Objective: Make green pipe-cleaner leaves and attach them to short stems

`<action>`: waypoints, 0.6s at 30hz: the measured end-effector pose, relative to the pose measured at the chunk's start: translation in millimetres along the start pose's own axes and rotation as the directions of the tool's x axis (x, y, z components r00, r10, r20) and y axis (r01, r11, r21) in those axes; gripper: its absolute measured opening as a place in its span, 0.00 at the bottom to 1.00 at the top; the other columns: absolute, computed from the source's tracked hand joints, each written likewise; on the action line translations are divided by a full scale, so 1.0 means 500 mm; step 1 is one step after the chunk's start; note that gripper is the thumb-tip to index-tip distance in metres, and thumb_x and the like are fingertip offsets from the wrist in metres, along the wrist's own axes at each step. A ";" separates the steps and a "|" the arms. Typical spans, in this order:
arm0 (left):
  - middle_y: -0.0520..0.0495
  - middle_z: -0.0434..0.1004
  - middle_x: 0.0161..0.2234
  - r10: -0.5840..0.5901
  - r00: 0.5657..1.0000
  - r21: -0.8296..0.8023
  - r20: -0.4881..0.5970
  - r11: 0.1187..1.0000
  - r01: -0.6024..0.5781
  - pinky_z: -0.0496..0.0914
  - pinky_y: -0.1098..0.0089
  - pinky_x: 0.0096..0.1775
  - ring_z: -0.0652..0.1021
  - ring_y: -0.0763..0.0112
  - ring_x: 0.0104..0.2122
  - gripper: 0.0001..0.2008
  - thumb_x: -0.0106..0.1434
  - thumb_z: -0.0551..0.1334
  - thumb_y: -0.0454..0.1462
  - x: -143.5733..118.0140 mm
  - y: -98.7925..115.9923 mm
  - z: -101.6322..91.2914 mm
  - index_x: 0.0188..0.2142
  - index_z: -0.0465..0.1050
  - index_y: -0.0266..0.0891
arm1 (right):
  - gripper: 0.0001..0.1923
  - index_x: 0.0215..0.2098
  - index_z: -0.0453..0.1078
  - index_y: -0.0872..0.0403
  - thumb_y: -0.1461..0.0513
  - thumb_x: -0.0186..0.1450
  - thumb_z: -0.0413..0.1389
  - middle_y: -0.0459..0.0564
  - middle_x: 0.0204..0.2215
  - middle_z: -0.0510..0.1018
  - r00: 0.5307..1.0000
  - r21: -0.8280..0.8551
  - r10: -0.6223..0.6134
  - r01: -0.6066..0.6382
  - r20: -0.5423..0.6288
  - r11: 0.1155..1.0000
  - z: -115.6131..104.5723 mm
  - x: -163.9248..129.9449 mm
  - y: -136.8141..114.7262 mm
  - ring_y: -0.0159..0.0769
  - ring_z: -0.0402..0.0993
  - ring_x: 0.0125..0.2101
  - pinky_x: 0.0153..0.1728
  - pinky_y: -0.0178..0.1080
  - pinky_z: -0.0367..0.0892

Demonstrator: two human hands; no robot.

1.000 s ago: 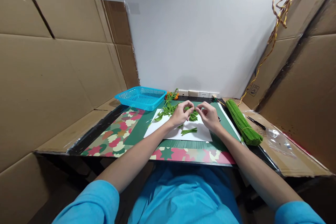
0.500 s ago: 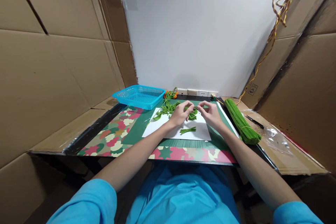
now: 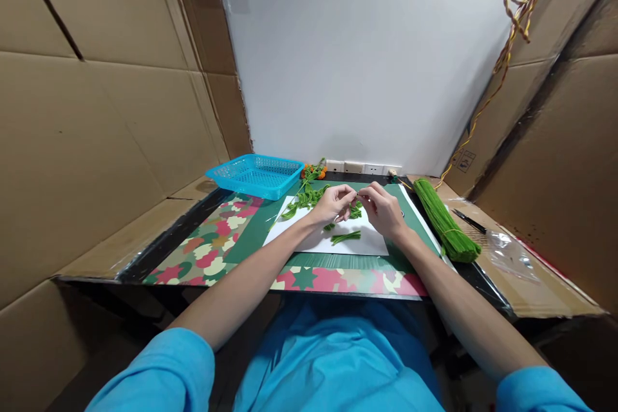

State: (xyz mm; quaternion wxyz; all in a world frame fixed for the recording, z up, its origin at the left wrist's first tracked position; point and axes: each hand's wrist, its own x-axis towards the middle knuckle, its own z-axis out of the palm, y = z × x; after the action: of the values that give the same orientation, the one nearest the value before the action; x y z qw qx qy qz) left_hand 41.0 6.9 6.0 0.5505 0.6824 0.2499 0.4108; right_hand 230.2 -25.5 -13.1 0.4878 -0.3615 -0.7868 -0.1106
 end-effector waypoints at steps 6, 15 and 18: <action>0.56 0.66 0.19 -0.121 0.992 -0.028 -0.047 0.992 0.120 0.54 0.76 0.13 0.70 0.76 0.13 0.29 0.59 0.71 0.61 0.001 -0.007 0.002 0.30 0.68 0.39 | 0.15 0.44 0.75 0.51 0.57 0.80 0.48 0.51 0.38 0.80 0.999 -0.096 -0.004 0.008 0.038 0.995 -0.005 -0.001 0.002 0.32 0.72 0.28 0.27 0.35 0.58; 0.56 0.67 0.20 -0.108 0.994 -0.030 -0.005 0.994 0.108 0.53 0.76 0.15 0.68 0.79 0.14 0.26 0.58 0.74 0.56 -0.011 0.020 0.003 0.30 0.70 0.38 | 0.17 0.45 0.78 0.52 0.59 0.80 0.46 0.54 0.40 0.82 0.984 -0.203 -0.084 0.115 0.154 0.972 -0.020 0.000 0.004 0.31 0.70 0.27 0.27 0.37 0.56; 0.56 0.68 0.18 -0.061 0.997 0.006 0.038 0.998 0.061 0.54 0.76 0.16 0.67 0.79 0.14 0.26 0.60 0.72 0.57 -0.012 0.024 0.002 0.32 0.69 0.38 | 0.17 0.43 0.77 0.52 0.59 0.80 0.47 0.54 0.39 0.81 0.988 -0.162 -0.065 0.088 0.142 0.983 -0.017 0.000 0.000 0.31 0.68 0.26 0.27 0.37 0.55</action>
State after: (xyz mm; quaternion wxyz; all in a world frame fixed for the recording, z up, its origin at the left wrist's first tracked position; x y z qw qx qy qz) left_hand 37.3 -1.5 15.7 0.5659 0.6835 0.2609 0.3801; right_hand 235.9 -30.1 -8.6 0.3963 -0.3774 -0.8194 -0.1706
